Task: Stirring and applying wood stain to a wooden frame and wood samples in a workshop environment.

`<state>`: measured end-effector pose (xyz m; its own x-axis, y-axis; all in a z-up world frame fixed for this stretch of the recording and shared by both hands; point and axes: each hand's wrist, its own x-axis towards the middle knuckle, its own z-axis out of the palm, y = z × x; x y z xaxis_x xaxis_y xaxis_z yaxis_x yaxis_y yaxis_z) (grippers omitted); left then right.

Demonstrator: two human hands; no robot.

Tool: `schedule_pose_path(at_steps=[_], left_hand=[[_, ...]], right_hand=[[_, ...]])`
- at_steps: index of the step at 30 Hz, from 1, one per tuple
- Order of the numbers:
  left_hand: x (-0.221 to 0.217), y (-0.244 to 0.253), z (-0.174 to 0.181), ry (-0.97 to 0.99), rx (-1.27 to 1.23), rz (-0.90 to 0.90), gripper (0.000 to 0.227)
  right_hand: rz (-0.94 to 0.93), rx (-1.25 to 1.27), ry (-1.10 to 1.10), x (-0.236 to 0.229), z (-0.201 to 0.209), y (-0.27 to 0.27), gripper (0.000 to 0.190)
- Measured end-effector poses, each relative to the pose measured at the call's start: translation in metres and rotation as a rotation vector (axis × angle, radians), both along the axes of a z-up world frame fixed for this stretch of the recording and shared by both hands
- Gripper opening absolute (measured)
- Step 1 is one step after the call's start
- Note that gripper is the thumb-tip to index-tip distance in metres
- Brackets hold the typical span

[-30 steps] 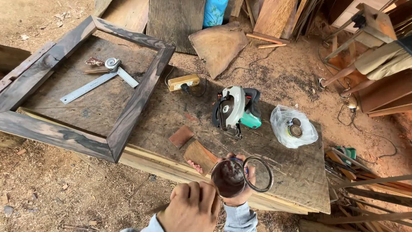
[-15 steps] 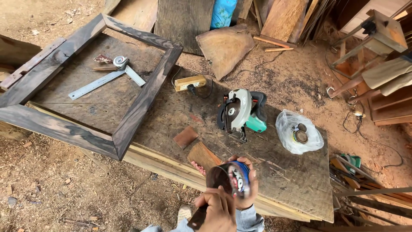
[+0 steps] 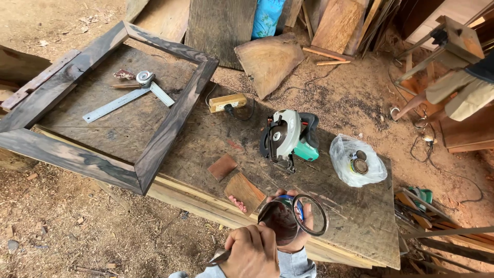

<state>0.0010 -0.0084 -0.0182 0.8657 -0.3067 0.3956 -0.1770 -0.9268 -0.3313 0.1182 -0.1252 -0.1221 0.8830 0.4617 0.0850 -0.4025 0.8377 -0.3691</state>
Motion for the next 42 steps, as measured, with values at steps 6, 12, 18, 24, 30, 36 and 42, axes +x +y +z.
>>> schedule_pose_path(at_steps=[6, 12, 18, 24, 30, 36, 42], left_hand=[[-0.009, 0.006, 0.006, 0.151, -0.183, -0.164, 0.031], [-0.002, 0.001, 0.004, 0.001, -0.037, 0.001, 0.037], [0.000, 0.008, 0.005, 0.180, -0.159, -0.169, 0.044], [-0.005, 0.016, 0.017, 0.315, -0.269, -0.219, 0.038], [0.001, 0.007, 0.014, 0.226, -0.047, -0.071, 0.044], [-0.001, 0.011, 0.004, 0.207, 0.137, -0.057, 0.040], [-0.002, 0.022, 0.036, 0.319, 0.474, -0.098, 0.027]], right_hand=[[0.024, -0.031, -0.062, 0.003, -0.005, -0.006, 0.048], [-0.007, -0.061, -0.003, -0.004, 0.007, 0.001, 0.050], [0.014, -0.095, -0.069, -0.003, 0.008, -0.004, 0.051], [0.025, -0.084, -0.047, 0.005, -0.012, -0.014, 0.053], [0.047, -0.043, -0.049, 0.013, -0.019, -0.015, 0.052], [0.013, -0.149, -0.009, 0.015, -0.021, -0.021, 0.049], [-0.035, -0.260, 0.026, 0.015, -0.023, -0.022, 0.048]])
